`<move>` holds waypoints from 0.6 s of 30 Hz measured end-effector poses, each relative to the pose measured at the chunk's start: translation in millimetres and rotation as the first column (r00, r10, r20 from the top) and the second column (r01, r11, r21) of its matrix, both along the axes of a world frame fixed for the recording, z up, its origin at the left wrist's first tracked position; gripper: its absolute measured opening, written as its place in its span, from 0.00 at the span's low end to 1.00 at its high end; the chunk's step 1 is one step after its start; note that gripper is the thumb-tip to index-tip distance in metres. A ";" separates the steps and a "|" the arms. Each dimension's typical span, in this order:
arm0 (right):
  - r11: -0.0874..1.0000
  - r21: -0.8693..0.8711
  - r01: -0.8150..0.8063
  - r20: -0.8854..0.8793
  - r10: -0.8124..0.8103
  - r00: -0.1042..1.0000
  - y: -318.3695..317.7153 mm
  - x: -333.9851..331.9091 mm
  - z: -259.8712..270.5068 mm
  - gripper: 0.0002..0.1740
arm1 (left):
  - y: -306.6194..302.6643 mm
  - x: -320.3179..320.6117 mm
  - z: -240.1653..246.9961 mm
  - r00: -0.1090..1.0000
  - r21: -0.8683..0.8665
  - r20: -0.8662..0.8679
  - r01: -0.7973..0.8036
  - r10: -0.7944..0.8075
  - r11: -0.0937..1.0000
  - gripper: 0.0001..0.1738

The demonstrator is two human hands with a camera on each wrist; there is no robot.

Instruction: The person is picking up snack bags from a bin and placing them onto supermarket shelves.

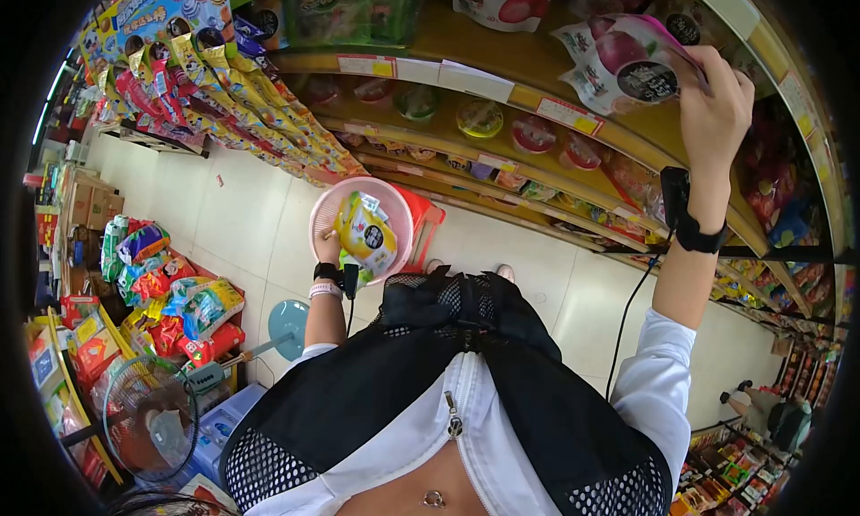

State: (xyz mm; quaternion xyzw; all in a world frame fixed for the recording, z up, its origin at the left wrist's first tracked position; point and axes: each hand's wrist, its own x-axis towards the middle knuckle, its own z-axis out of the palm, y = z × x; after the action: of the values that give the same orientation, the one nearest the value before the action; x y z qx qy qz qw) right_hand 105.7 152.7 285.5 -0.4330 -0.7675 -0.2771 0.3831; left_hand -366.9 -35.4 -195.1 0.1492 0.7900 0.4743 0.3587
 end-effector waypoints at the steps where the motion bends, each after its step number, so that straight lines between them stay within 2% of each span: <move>1: 0.995 0.089 -0.040 -0.071 0.047 0.996 -4.6 -3.1 -1.5 0.07 | -0.7 0.5 1.8 0.987 -0.002 -0.160 0.006 -0.006 1.000 0.22; 2: 0.995 0.087 -0.042 -0.070 0.048 0.996 -11.1 -6.2 -2.9 0.07 | -1.0 0.8 3.8 0.987 -0.004 -0.158 0.005 -0.005 1.000 0.22; 4: 0.990 0.102 -0.095 -0.149 0.110 0.983 -26.9 -10.8 -4.8 0.10 | 1.9 7.9 27.3 0.912 -0.059 -0.408 0.024 -0.046 0.998 0.24; 5: 0.990 0.081 -0.119 -0.111 0.128 0.985 -36.1 -11.2 -2.8 0.10 | 3.8 11.9 38.7 0.876 -0.098 -0.467 0.086 -0.122 0.991 0.24; 6: 0.983 0.057 -0.176 -0.090 0.181 0.979 -47.3 -16.8 -0.1 0.11 | 6.1 20.2 57.0 0.877 -0.100 -0.465 0.085 -0.122 0.991 0.24; 8: 0.933 -0.025 -0.358 -0.075 0.355 0.932 -59.6 -23.7 1.1 0.13 | 9.8 36.8 88.9 0.952 -0.035 -0.175 0.249 -0.251 0.968 0.23; 9: 0.920 -0.068 -0.387 -0.061 0.383 0.922 -66.4 -34.4 -2.1 0.14 | 12.9 37.9 73.8 0.933 0.076 -0.228 0.304 -0.280 0.950 0.22; 10: 0.903 -0.112 -0.414 -0.047 0.411 0.910 -71.5 -47.9 -9.4 0.14 | 15.8 51.6 103.3 0.918 0.159 -0.155 0.387 -0.364 0.908 0.22; 12: 0.826 -0.252 -0.504 -0.027 0.514 0.857 -70.0 -68.9 -33.1 0.12 | 18.4 97.2 207.4 0.843 0.294 0.013 0.511 -0.538 0.808 0.21; 14: 0.697 -0.398 -0.597 -0.064 0.628 0.776 -61.5 -89.3 -74.9 0.10 | 23.0 118.6 248.2 0.643 0.507 -0.125 0.696 -0.756 0.508 0.30; 15: 0.638 -0.454 -0.622 -0.095 0.660 0.746 -62.7 -102.7 -93.8 0.09 | 25.8 130.6 272.5 0.588 0.516 -0.176 0.738 -0.790 0.434 0.37; 16: 0.574 -0.508 -0.642 -0.127 0.688 0.715 -64.9 -116.9 -111.7 0.07 | 25.6 142.1 288.2 0.550 0.475 -0.231 0.784 -0.802 0.400 0.38; 18: 0.520 -0.527 -0.672 -0.099 0.748 0.656 -71.0 -142.6 -144.8 0.05 | 27.7 159.1 298.1 0.532 0.386 -0.332 0.830 -0.779 0.403 0.35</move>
State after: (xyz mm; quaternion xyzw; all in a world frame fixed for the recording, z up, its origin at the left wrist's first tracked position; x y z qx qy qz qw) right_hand -36.9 81.7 140.7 -0.1467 -0.9456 0.0929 0.2752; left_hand -207.9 -7.7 103.0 0.6212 0.4833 0.4215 0.4504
